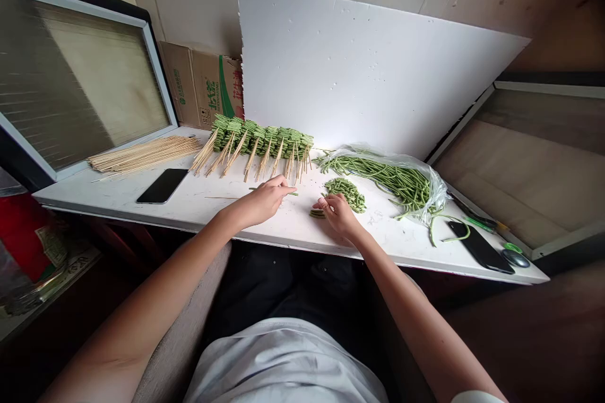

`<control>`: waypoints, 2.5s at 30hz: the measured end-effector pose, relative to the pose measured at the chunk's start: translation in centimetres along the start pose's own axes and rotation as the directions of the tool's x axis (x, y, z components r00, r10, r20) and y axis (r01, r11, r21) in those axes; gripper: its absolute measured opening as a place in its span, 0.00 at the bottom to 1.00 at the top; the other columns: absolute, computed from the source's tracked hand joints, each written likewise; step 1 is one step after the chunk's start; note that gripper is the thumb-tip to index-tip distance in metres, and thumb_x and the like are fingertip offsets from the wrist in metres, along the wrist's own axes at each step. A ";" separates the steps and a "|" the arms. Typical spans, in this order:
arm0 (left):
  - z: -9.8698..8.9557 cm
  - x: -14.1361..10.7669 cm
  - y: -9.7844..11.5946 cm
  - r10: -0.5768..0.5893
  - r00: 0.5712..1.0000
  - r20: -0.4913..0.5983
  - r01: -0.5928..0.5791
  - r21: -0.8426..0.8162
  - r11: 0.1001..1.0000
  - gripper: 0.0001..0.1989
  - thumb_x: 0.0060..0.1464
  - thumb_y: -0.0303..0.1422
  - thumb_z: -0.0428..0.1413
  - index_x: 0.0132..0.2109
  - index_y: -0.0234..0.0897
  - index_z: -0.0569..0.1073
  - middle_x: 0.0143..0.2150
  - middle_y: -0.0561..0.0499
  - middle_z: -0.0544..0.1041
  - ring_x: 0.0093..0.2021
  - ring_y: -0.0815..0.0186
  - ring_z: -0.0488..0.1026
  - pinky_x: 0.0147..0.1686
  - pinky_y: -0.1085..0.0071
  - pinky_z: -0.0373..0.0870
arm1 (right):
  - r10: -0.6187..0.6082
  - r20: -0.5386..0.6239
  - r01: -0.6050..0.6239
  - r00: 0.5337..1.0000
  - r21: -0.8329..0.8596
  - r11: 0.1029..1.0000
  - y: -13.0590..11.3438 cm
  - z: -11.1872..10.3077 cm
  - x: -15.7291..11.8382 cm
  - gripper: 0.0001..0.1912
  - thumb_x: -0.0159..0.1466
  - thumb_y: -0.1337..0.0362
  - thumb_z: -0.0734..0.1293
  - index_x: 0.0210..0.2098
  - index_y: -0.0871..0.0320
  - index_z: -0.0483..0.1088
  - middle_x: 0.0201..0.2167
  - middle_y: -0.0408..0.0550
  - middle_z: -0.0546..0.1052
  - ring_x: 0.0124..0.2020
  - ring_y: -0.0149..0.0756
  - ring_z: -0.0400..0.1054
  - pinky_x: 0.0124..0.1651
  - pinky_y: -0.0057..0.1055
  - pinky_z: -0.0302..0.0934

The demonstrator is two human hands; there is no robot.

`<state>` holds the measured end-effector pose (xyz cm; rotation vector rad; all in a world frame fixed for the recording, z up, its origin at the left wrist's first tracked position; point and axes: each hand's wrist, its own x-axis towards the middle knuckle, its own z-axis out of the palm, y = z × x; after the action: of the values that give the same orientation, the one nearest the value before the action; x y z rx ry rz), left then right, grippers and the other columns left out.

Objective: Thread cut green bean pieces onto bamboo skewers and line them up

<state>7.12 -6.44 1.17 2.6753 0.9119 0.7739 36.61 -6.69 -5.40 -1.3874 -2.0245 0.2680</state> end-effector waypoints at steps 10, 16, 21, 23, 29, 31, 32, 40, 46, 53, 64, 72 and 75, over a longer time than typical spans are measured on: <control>0.0 0.4 2.1 0.049 0.986 -0.160 -0.071 -0.136 0.988 0.23 0.67 0.25 0.56 0.66 0.40 0.74 0.49 0.46 0.84 0.47 0.61 0.82 0.51 0.65 0.77 | -0.072 -0.046 0.085 0.996 0.459 0.885 -5.5 -2.6 -0.3 0.23 0.70 0.41 0.69 0.53 0.50 0.81 0.46 0.51 0.84 0.49 0.47 0.77 0.48 0.42 0.69; 0.2 0.5 2.9 0.087 0.956 -0.282 -0.113 -0.077 0.991 0.18 0.67 0.30 0.62 0.62 0.40 0.78 0.50 0.46 0.85 0.45 0.61 0.83 0.49 0.65 0.77 | -0.129 -0.275 0.234 0.953 0.397 0.888 -9.2 -3.0 -1.3 0.11 0.67 0.51 0.76 0.39 0.50 0.83 0.38 0.49 0.85 0.42 0.44 0.74 0.41 0.40 0.68; -0.1 0.7 3.0 0.180 0.913 -0.365 -0.157 0.092 0.983 0.04 0.67 0.33 0.63 0.43 0.39 0.83 0.41 0.49 0.86 0.41 0.60 0.82 0.49 0.62 0.69 | -0.182 -0.318 0.282 0.931 0.308 0.909 -9.7 -3.9 -1.4 0.07 0.69 0.55 0.75 0.42 0.50 0.82 0.40 0.49 0.84 0.43 0.44 0.73 0.41 0.40 0.67; -0.1 0.7 3.2 0.213 0.910 -0.355 -0.181 0.121 0.976 0.05 0.69 0.33 0.61 0.43 0.39 0.82 0.40 0.49 0.86 0.40 0.62 0.82 0.48 0.62 0.66 | -0.231 -0.318 0.316 0.919 0.248 0.916 -10.0 -4.0 -1.5 0.06 0.69 0.56 0.75 0.42 0.50 0.81 0.38 0.49 0.83 0.42 0.44 0.72 0.41 0.41 0.67; 0.3 0.6 4.2 0.279 0.899 -0.338 -0.250 0.127 0.960 0.09 0.68 0.24 0.58 0.39 0.38 0.82 0.35 0.53 0.85 0.35 0.66 0.79 0.48 0.63 0.62 | -0.328 -0.306 0.381 0.894 0.134 0.915 -10.7 -3.7 -1.8 0.06 0.71 0.67 0.71 0.37 0.52 0.78 0.34 0.47 0.80 0.39 0.44 0.68 0.45 0.44 0.65; 0.4 0.7 4.3 0.254 0.914 -0.317 -0.238 0.090 0.967 0.12 0.66 0.22 0.58 0.35 0.38 0.81 0.33 0.55 0.85 0.35 0.66 0.79 0.50 0.62 0.62 | -0.357 -0.292 0.401 0.888 0.109 0.910 -10.7 -3.4 -1.8 0.10 0.71 0.72 0.69 0.36 0.52 0.77 0.33 0.47 0.79 0.40 0.44 0.67 0.46 0.44 0.65; 0.5 0.7 4.3 0.234 0.924 -0.302 -0.224 0.067 0.972 0.12 0.64 0.22 0.58 0.33 0.39 0.80 0.33 0.55 0.85 0.35 0.66 0.79 0.51 0.62 0.61 | -0.374 -0.284 0.415 0.883 0.102 0.904 -10.5 -3.3 -1.7 0.10 0.70 0.73 0.68 0.36 0.52 0.77 0.34 0.48 0.79 0.41 0.44 0.67 0.46 0.44 0.65; 0.8 0.9 4.0 0.170 0.972 -0.162 -0.176 -0.029 0.984 0.12 0.63 0.21 0.58 0.33 0.39 0.80 0.34 0.56 0.86 0.37 0.66 0.80 0.55 0.59 0.58 | -0.473 -0.208 0.500 0.856 0.103 0.860 -9.6 -3.8 -1.4 0.10 0.71 0.71 0.69 0.37 0.51 0.79 0.34 0.47 0.80 0.43 0.45 0.67 0.48 0.45 0.66; -0.1 0.6 4.5 0.183 0.954 -0.236 -0.195 -0.030 0.980 0.09 0.69 0.28 0.55 0.42 0.40 0.81 0.37 0.53 0.86 0.35 0.66 0.77 0.56 0.59 0.62 | -0.387 -0.378 0.456 0.841 0.113 0.883 -10.1 -4.1 -1.6 0.04 0.69 0.59 0.75 0.38 0.50 0.80 0.32 0.47 0.81 0.39 0.45 0.71 0.47 0.46 0.66; 0.2 0.6 4.5 0.254 0.934 -0.251 -0.245 0.069 0.967 0.14 0.64 0.21 0.53 0.36 0.40 0.79 0.33 0.55 0.85 0.30 0.67 0.76 0.54 0.59 0.66 | -0.394 -0.312 0.442 0.864 0.098 0.892 -10.1 -3.6 -2.0 0.08 0.72 0.59 0.70 0.36 0.50 0.77 0.33 0.48 0.81 0.36 0.45 0.70 0.47 0.49 0.64; -0.5 0.6 3.3 0.206 0.959 -0.195 -0.215 -0.027 0.976 0.15 0.61 0.19 0.52 0.34 0.40 0.80 0.34 0.55 0.85 0.34 0.66 0.79 0.55 0.59 0.64 | -0.344 -0.280 0.417 0.896 0.268 0.868 -9.8 -3.7 -1.8 0.18 0.72 0.47 0.68 0.33 0.50 0.76 0.31 0.48 0.78 0.41 0.47 0.70 0.54 0.50 0.64; -0.9 0.6 1.5 0.111 0.980 -0.168 -0.125 -0.073 0.989 0.07 0.65 0.28 0.61 0.41 0.41 0.84 0.40 0.51 0.87 0.41 0.60 0.82 0.49 0.62 0.72 | -0.209 -0.177 0.213 0.962 0.001 0.977 -3.6 -1.8 -0.1 0.13 0.67 0.49 0.75 0.36 0.51 0.85 0.33 0.50 0.79 0.39 0.46 0.66 0.46 0.44 0.62; -0.5 0.6 1.1 0.118 0.985 -0.129 -0.126 -0.057 0.990 0.07 0.65 0.27 0.62 0.42 0.40 0.85 0.41 0.50 0.87 0.42 0.60 0.83 0.51 0.61 0.74 | -0.174 -0.087 0.170 0.981 -0.050 0.984 -0.9 -0.5 0.0 0.12 0.66 0.50 0.76 0.36 0.51 0.85 0.32 0.49 0.80 0.41 0.46 0.67 0.47 0.43 0.63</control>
<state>7.83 -6.93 2.25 2.6705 0.7414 0.9914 36.24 -7.15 -4.58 -1.2181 -2.0689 0.0842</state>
